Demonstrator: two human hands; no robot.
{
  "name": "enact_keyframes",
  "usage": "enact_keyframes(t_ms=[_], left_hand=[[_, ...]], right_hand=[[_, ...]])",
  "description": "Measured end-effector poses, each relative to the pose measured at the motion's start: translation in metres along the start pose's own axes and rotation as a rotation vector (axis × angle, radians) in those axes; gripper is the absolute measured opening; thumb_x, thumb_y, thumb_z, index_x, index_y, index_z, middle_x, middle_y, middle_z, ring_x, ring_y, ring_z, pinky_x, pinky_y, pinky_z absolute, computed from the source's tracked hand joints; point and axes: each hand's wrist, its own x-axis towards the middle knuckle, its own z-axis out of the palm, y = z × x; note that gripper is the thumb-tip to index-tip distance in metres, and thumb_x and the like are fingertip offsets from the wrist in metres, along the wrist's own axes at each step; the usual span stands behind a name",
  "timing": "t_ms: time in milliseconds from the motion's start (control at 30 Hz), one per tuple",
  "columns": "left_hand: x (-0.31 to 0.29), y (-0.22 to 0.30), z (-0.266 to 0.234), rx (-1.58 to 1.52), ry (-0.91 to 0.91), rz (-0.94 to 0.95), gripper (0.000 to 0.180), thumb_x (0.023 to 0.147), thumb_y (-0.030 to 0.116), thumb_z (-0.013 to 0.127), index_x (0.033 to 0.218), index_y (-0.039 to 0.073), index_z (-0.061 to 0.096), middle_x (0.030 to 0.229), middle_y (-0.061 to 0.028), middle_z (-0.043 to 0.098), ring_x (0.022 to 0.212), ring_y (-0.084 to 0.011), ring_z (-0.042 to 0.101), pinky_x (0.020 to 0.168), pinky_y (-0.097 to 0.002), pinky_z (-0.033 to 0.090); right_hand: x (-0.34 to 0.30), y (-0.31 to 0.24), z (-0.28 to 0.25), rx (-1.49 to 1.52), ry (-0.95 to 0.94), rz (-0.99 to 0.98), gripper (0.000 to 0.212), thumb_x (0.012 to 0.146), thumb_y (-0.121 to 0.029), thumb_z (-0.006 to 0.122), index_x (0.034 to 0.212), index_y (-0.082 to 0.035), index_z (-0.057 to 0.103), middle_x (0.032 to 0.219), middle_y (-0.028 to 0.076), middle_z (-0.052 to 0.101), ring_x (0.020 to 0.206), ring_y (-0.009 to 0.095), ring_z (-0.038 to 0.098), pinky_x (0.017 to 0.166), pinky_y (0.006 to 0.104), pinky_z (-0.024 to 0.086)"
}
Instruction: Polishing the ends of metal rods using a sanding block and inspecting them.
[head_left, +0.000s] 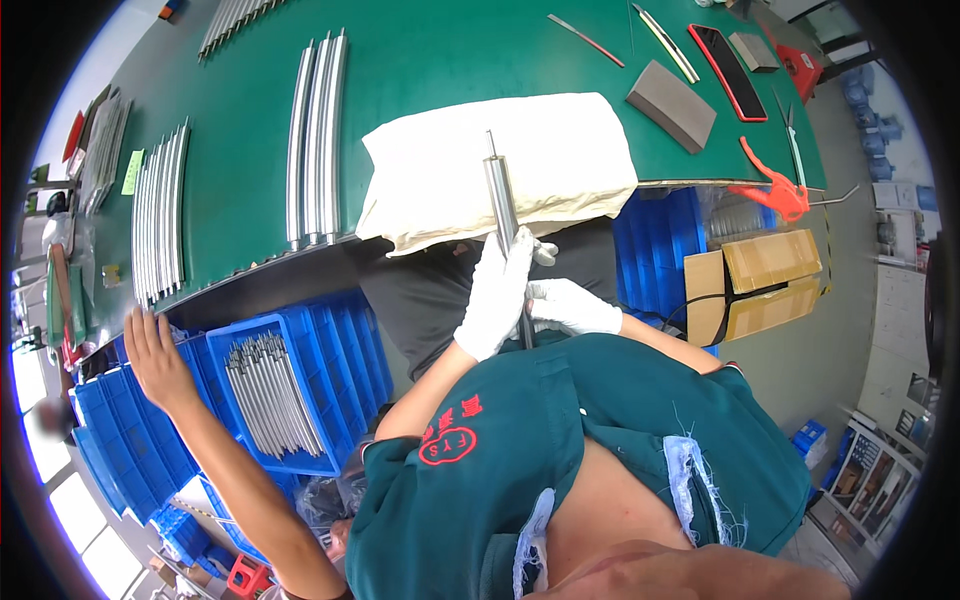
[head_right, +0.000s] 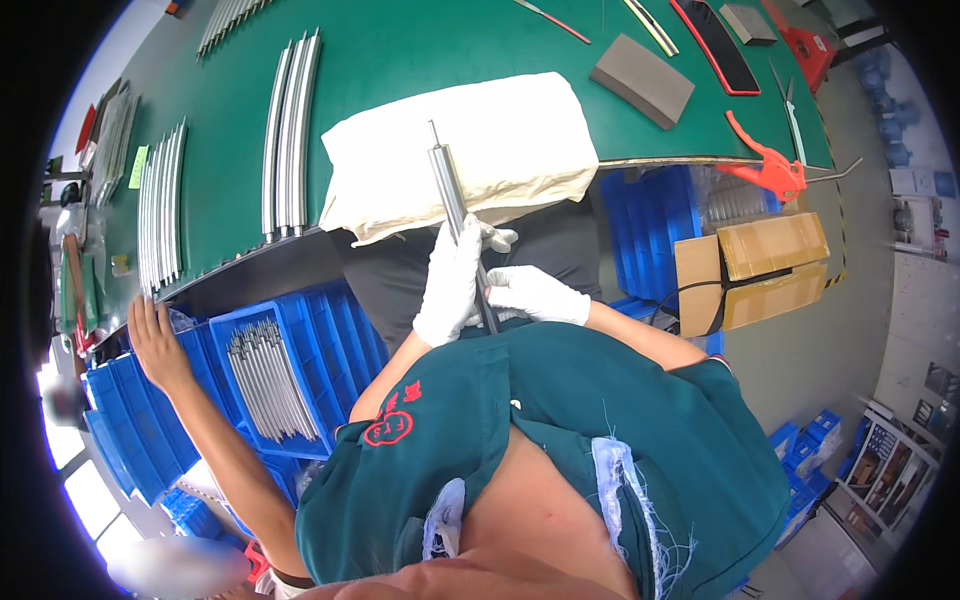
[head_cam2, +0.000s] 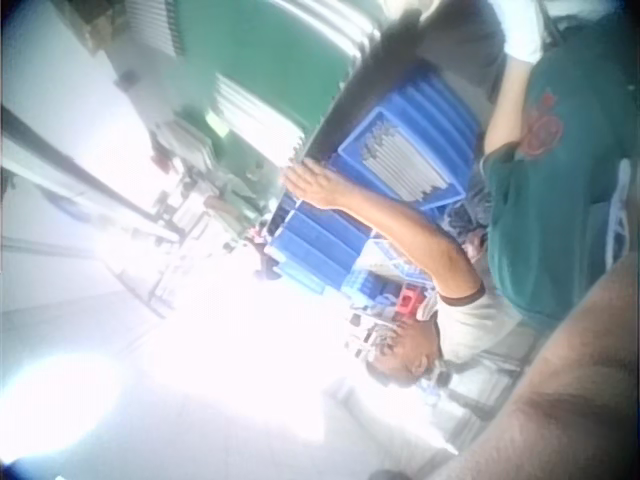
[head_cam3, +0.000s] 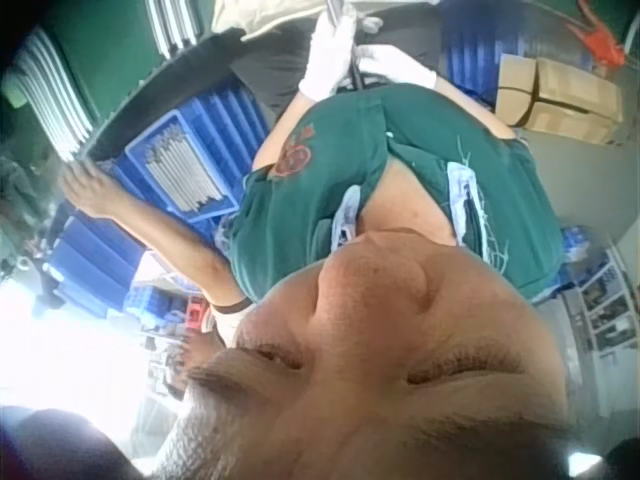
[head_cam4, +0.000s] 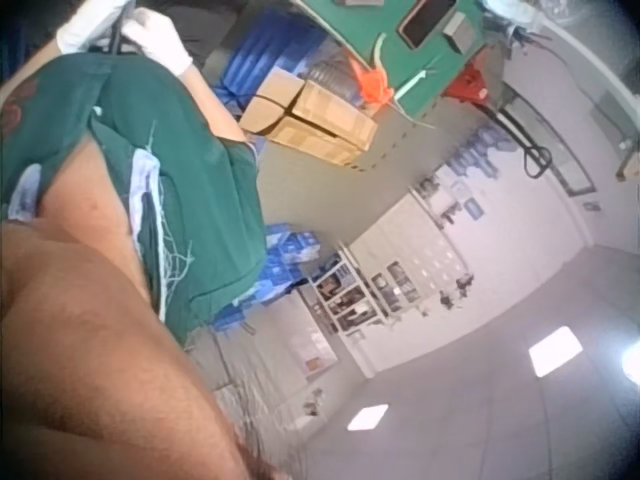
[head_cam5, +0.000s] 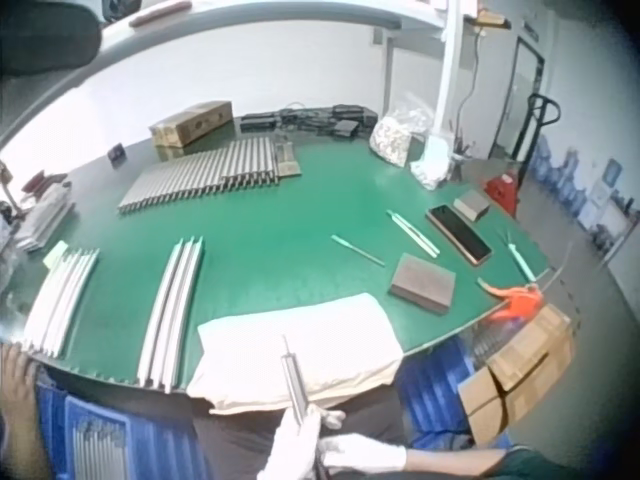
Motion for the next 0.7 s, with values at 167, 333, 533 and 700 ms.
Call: enact_keyframes(t_ms=[167, 333, 533, 700], left_hand=[[-0.001, 0.004, -0.001, 0.06, -0.008, -0.004, 0.026, 0.092, 0.025, 0.045, 0.096, 0.0, 0.049, 0.083, -0.0107, 0.063, 0.078, -0.0141, 0.059, 0.073, -0.0279, 0.046], [-0.002, 0.007, 0.0, 0.042, -0.036, 0.008, 0.029, 0.094, 0.03, 0.042, 0.095, 0.002, 0.046, 0.078, -0.0093, 0.057, 0.087, -0.0189, 0.058, 0.083, -0.0345, 0.044], [-0.002, 0.005, 0.002, 0.067, -0.014, -0.007, 0.028, 0.093, 0.03, 0.043, 0.095, 0.002, 0.047, 0.077, -0.0088, 0.057, 0.086, -0.0181, 0.059, 0.082, -0.0336, 0.045], [-0.001, 0.004, 0.003, 0.104, -0.009, -0.014, 0.029, 0.093, 0.03, 0.044, 0.095, 0.002, 0.047, 0.077, -0.0085, 0.057, 0.086, -0.0178, 0.059, 0.081, -0.0332, 0.045]], right_hand=[[-0.002, 0.0, 0.0, 0.151, -0.073, 0.018, 0.029, 0.089, -0.022, 0.052, 0.108, 0.0, 0.049, 0.102, 0.01, 0.058, 0.095, 0.018, 0.059, 0.083, 0.0303, 0.049], [0.004, 0.013, -0.004, 0.226, -0.113, -0.023, 0.031, 0.09, -0.021, 0.05, 0.113, 0.0, 0.045, 0.103, 0.011, 0.057, 0.096, 0.022, 0.059, 0.084, 0.0327, 0.049], [0.003, 0.014, -0.013, 0.104, -0.047, 0.017, 0.029, 0.09, -0.021, 0.05, 0.111, 0.0, 0.046, 0.103, 0.009, 0.057, 0.093, 0.02, 0.06, 0.08, 0.0316, 0.049], [-0.001, 0.012, -0.003, 0.21, -0.084, -0.062, 0.027, 0.09, -0.022, 0.05, 0.108, -0.001, 0.049, 0.101, 0.007, 0.057, 0.09, 0.016, 0.059, 0.078, 0.029, 0.049]])
